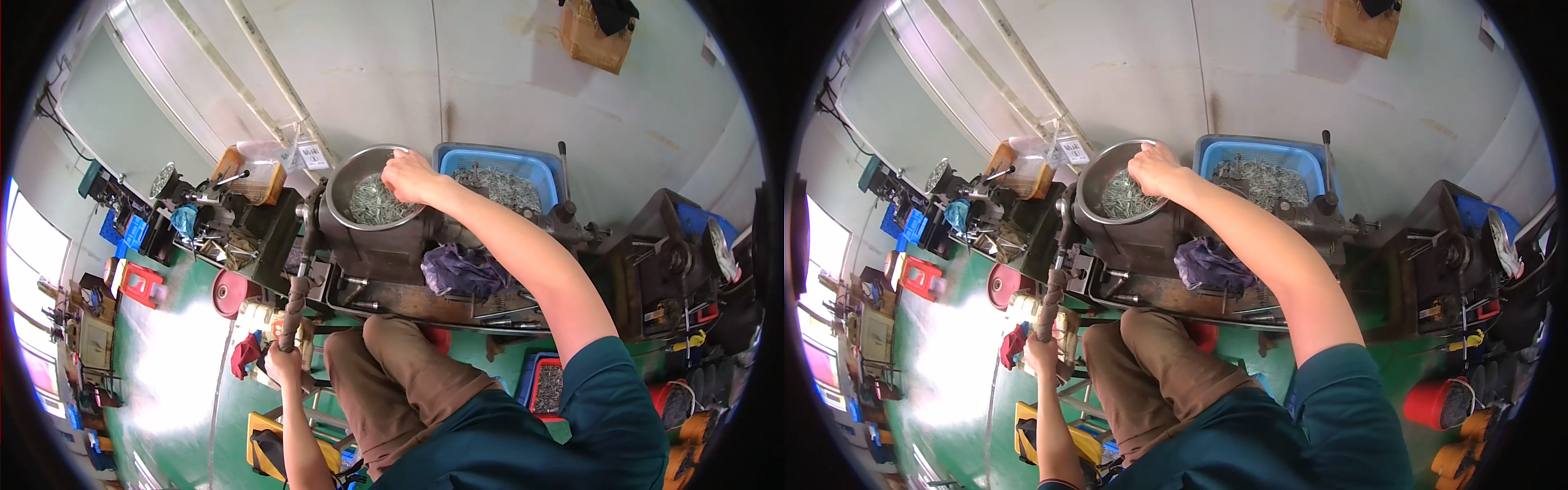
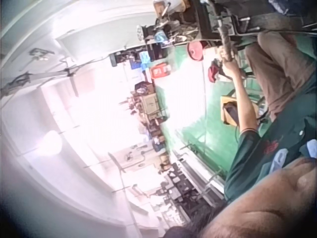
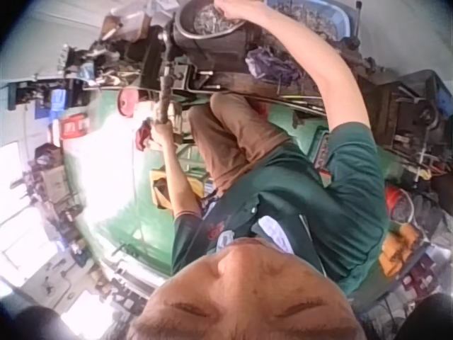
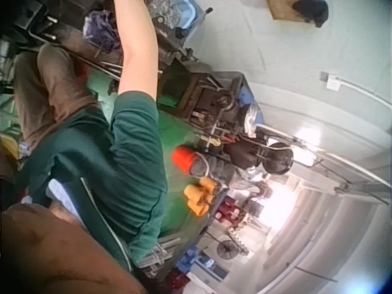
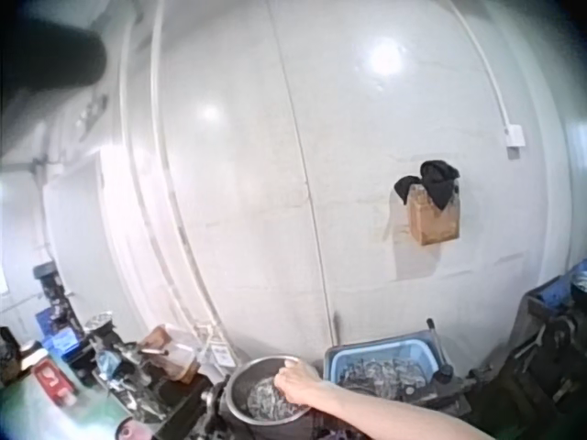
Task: The person operates a benchtop machine, taking metal pins from a bowl one by one, inserting each pin into the chuck, and pulling a lever to process it.
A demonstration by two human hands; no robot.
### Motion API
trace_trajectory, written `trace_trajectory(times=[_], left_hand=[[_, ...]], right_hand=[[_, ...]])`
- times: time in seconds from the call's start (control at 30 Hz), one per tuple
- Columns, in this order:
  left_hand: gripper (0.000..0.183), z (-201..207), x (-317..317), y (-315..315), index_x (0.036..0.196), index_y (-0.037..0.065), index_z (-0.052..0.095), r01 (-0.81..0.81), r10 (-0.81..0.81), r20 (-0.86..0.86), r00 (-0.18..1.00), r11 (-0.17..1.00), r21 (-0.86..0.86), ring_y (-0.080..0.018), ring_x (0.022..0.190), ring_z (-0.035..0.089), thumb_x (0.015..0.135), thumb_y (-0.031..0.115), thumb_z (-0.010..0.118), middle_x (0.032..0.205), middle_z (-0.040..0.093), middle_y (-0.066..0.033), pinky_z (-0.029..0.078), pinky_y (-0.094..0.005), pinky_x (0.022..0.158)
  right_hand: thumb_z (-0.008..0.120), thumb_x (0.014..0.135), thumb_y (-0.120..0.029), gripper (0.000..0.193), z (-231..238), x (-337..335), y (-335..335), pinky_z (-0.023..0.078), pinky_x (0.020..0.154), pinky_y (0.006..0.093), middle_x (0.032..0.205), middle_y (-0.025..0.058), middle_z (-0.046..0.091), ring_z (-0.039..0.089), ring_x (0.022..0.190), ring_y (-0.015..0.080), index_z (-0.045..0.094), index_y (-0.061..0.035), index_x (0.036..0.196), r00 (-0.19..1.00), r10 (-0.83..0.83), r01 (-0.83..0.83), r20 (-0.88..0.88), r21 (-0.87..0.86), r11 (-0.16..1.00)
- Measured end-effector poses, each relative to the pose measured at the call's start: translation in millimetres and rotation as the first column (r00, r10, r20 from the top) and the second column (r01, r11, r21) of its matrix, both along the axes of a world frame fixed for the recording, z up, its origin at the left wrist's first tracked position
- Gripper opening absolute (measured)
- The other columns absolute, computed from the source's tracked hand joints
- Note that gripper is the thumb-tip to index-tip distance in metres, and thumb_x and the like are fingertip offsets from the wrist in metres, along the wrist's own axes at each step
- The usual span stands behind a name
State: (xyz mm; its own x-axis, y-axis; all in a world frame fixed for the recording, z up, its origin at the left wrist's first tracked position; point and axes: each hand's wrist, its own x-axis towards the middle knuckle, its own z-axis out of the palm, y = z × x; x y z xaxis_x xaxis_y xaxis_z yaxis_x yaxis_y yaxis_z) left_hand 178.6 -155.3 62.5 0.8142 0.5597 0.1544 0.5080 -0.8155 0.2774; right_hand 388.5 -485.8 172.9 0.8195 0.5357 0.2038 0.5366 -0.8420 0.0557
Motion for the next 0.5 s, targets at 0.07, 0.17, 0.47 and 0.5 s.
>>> trace_trajectory(times=[0.07,0.17,0.47,0.5], left_hand=[[0.016,0,0,0,0.07,0.005,0.057,0.01,-0.01,0.0,1.0,1.0,-0.015,-0.0342,0.065,0.056,0.06,0.017,0.056,0.065,0.057,-0.0174,0.043,-0.0412,0.058],[0.015,0,0,0,0.07,0.005,0.057,0.015,-0.015,0.015,1.0,1.0,-0.014,-0.0343,0.065,0.056,0.06,0.017,0.056,0.065,0.057,-0.0175,0.043,-0.0412,0.058],[0.016,0,-1,0,0.071,0.005,0.058,0.018,-0.018,0.015,1.0,1.0,-0.012,-0.0343,0.065,0.056,0.06,0.017,0.058,0.065,0.057,-0.0173,0.043,-0.0413,0.058],[0.016,0,-1,0,0.071,0.005,0.058,0.021,-0.021,0.014,1.0,1.0,-0.015,-0.0343,0.065,0.056,0.06,0.017,0.058,0.065,0.057,-0.0173,0.043,-0.0413,0.058]], right_hand=[[0.057,0.061,-0.009,0.006,-2,2,4,0.04,0.067,0.0338,0.072,0.0063,0.06,0.05,0.079,0.0219,0.061,-0.0074,0.065,1.0,0.009,-0.01,-0.017,-0.035,0.999],[0.058,0.054,-0.007,0.006,-9,6,7,0.038,0.068,0.0354,0.067,0.0047,0.057,0.048,0.08,0.0218,0.06,-0.0087,0.059,0.999,0.028,-0.029,-0.016,-0.067,0.997],[0.057,0.056,-0.005,0.008,9,8,-6,0.043,0.064,0.0366,0.067,0.0107,0.058,0.054,0.075,0.0249,0.06,-0.0064,0.063,0.994,0.101,-0.097,-0.043,0.092,0.991],[0.056,0.056,-0.005,0.008,14,7,-15,0.043,0.063,0.0367,0.068,0.0114,0.058,0.055,0.073,0.0258,0.059,-0.0069,0.063,0.996,0.011,0.011,-0.085,0.25,0.968]])
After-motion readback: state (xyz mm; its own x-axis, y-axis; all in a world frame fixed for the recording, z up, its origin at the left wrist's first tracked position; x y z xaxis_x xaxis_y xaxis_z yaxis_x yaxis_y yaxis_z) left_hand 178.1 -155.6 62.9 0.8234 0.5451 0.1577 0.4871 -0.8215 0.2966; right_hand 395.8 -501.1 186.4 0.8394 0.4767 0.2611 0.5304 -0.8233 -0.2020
